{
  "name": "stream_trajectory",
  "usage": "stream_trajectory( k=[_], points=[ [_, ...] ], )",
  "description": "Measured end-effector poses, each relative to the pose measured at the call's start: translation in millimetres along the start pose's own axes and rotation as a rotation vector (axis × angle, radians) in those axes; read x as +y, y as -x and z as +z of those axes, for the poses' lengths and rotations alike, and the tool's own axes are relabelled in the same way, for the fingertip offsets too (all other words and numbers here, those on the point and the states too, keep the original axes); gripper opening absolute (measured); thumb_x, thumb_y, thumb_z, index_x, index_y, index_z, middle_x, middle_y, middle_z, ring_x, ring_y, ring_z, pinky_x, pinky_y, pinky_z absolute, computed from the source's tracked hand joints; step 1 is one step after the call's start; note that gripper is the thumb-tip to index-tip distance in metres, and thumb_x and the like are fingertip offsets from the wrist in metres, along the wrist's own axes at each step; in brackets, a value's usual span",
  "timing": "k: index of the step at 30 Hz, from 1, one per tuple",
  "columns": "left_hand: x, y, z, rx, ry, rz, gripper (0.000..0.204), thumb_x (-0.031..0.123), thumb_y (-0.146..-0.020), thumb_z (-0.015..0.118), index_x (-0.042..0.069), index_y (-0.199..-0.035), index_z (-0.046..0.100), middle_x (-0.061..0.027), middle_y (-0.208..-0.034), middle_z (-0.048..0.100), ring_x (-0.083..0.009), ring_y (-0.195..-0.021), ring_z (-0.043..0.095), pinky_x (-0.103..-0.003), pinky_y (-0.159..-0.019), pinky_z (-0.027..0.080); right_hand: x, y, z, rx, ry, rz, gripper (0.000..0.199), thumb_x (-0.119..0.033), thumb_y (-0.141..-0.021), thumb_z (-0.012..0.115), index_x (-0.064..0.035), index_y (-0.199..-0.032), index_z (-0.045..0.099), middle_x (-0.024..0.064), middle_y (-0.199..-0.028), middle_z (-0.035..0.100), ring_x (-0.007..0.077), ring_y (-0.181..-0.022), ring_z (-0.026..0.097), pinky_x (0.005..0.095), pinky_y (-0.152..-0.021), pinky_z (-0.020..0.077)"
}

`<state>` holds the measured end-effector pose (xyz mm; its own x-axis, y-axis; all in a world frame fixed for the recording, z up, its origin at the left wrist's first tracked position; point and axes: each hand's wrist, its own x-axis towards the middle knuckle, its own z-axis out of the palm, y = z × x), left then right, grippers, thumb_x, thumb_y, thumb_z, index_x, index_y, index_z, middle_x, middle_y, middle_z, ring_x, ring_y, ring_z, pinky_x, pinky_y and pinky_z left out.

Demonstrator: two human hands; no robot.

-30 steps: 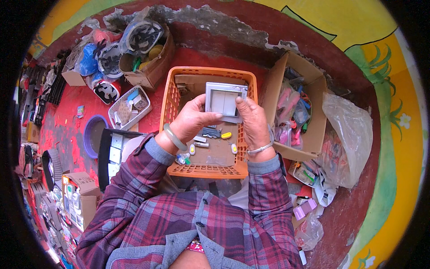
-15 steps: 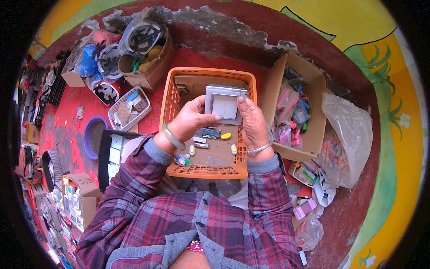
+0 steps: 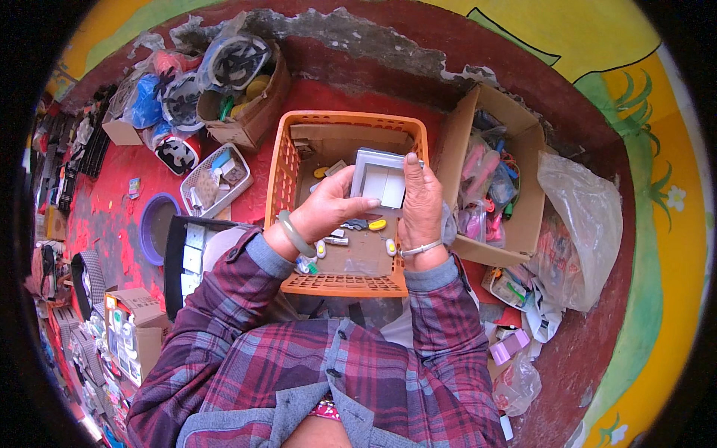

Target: The person picks up several white and black square plastic electronic components and wipes them with a cloth.

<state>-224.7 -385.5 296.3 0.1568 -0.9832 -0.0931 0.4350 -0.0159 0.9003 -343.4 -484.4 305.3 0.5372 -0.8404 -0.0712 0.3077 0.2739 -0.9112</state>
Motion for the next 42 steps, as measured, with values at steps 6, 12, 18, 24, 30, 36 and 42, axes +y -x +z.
stream_trajectory(
  k=[6, 12, 18, 24, 30, 36, 42],
  points=[
    [3, -2, -5, -0.012, -0.078, -0.02, 0.043, 0.009, -0.085, 0.064, -0.003, -0.123, 0.046, -0.0091, -0.111, 0.058, -0.0172, -0.101, 0.059, -0.03, -0.084, 0.052, 0, 1, 1, 0.038, -0.009, 0.042, 0.038, -0.039, -0.091, 0.057, -0.0024, -0.098, 0.062, 0.0053, -0.088, 0.065, 0.0136, -0.077, 0.063, 0.0253, -0.071, 0.0517],
    [-3, -7, -3, 0.145, 0.048, 0.091, 0.037, 0.021, -0.091, 0.059, -0.001, -0.12, 0.05, -0.0053, -0.106, 0.059, -0.01, -0.094, 0.056, -0.025, -0.083, 0.046, 4, 0, 1, -0.006, 0.032, 0.002, 0.039, -0.04, -0.091, 0.057, -0.0015, -0.099, 0.061, 0.0053, -0.088, 0.064, 0.0124, -0.077, 0.062, 0.0253, -0.07, 0.0516],
    [-18, -14, -2, 0.19, -0.077, 0.248, 0.031, 0.026, -0.097, 0.05, -0.001, -0.109, 0.052, -0.0039, -0.095, 0.058, -0.0073, -0.087, 0.053, -0.024, -0.075, 0.046, 5, 3, 11, 0.057, 0.039, 0.001, 0.036, -0.039, -0.09, 0.059, -0.003, -0.093, 0.06, 0.0024, -0.082, 0.062, 0.0082, -0.074, 0.058, 0.0223, -0.069, 0.0475],
    [-24, -14, -1, 0.228, -0.082, 0.256, 0.031, 0.029, -0.099, 0.044, -0.001, -0.108, 0.049, -0.0042, -0.091, 0.057, -0.0066, -0.083, 0.052, -0.025, -0.071, 0.046, 7, 3, 10, 0.043, 0.048, 0.072, 0.039, -0.041, -0.09, 0.059, -0.0027, -0.093, 0.059, 0.0026, -0.081, 0.061, 0.0086, -0.074, 0.058, 0.0222, -0.067, 0.0476],
    [-19, -12, 2, 0.209, 0.123, 0.147, 0.033, 0.032, -0.098, 0.046, 0.001, -0.11, 0.048, -0.0046, -0.094, 0.057, -0.009, -0.084, 0.055, -0.025, -0.073, 0.048, 8, 3, 8, 0.032, 0.091, 0.101, 0.044, -0.046, -0.091, 0.055, -0.0025, -0.094, 0.059, 0.0038, -0.082, 0.061, 0.01, -0.075, 0.058, 0.0222, -0.067, 0.0477],
    [-13, -13, 4, 0.223, 0.395, 0.026, 0.033, 0.035, -0.096, 0.046, 0.007, -0.114, 0.047, -0.0054, -0.099, 0.058, -0.0134, -0.088, 0.058, -0.03, -0.077, 0.05, 15, 1, 7, -0.039, 0.022, 0.103, 0.042, -0.041, -0.093, 0.053, -0.0024, -0.111, 0.054, 0.0065, -0.099, 0.059, 0.0123, -0.089, 0.058, 0.0229, -0.078, 0.0471],
    [-4, -11, -1, 0.131, 0.576, -0.127, 0.038, 0.042, -0.098, 0.039, 0.011, -0.117, 0.049, -0.0075, -0.106, 0.059, -0.0192, -0.095, 0.06, -0.034, -0.08, 0.051, 15, 0, 12, -0.061, -0.022, 0.011, 0.041, -0.025, -0.09, 0.062, -0.0027, -0.12, 0.046, 0.0069, -0.107, 0.055, 0.0137, -0.095, 0.056, 0.0253, -0.086, 0.0473]
  ],
)
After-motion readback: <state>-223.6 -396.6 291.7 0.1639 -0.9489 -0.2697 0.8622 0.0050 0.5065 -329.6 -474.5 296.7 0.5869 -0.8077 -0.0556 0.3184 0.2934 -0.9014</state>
